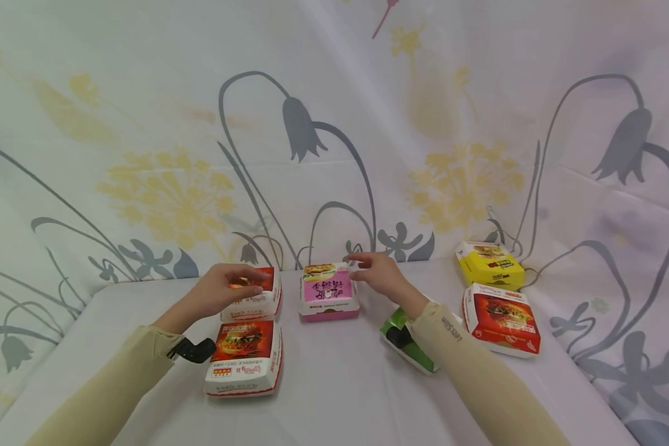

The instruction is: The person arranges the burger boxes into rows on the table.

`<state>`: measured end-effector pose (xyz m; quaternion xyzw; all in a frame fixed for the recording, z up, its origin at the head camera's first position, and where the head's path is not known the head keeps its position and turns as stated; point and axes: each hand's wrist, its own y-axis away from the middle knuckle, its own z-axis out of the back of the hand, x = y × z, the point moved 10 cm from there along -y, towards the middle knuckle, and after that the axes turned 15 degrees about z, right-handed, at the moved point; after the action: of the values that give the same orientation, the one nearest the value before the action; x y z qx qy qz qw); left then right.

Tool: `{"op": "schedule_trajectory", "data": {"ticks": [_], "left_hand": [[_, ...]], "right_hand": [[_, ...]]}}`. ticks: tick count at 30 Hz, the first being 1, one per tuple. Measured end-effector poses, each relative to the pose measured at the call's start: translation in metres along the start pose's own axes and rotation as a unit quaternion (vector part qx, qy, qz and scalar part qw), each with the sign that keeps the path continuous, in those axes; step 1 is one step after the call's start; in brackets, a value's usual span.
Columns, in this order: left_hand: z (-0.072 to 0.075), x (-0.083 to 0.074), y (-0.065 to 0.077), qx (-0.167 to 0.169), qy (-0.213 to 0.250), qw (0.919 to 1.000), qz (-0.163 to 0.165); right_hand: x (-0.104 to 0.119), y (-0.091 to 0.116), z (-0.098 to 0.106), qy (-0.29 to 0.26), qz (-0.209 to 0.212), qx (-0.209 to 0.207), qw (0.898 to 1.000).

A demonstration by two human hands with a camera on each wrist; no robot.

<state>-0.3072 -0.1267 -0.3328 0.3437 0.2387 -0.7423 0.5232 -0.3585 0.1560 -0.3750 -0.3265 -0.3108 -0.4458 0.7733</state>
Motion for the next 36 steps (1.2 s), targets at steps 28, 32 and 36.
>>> {"op": "schedule_trajectory", "data": {"ticks": [28, 32, 36], "left_hand": [[-0.07, -0.021, -0.063, 0.106, -0.011, 0.9942, 0.013], [-0.074, -0.017, -0.068, 0.106, -0.028, 0.9937, 0.024], [-0.075, -0.016, -0.07, 0.109, -0.029, 0.9931, 0.031]], "right_hand": [[-0.006, -0.015, -0.023, -0.01, -0.033, 0.027, 0.999], [-0.006, -0.014, -0.024, 0.002, -0.031, 0.026, 0.999], [-0.005, -0.014, -0.024, 0.006, -0.026, 0.022, 0.999]]}}
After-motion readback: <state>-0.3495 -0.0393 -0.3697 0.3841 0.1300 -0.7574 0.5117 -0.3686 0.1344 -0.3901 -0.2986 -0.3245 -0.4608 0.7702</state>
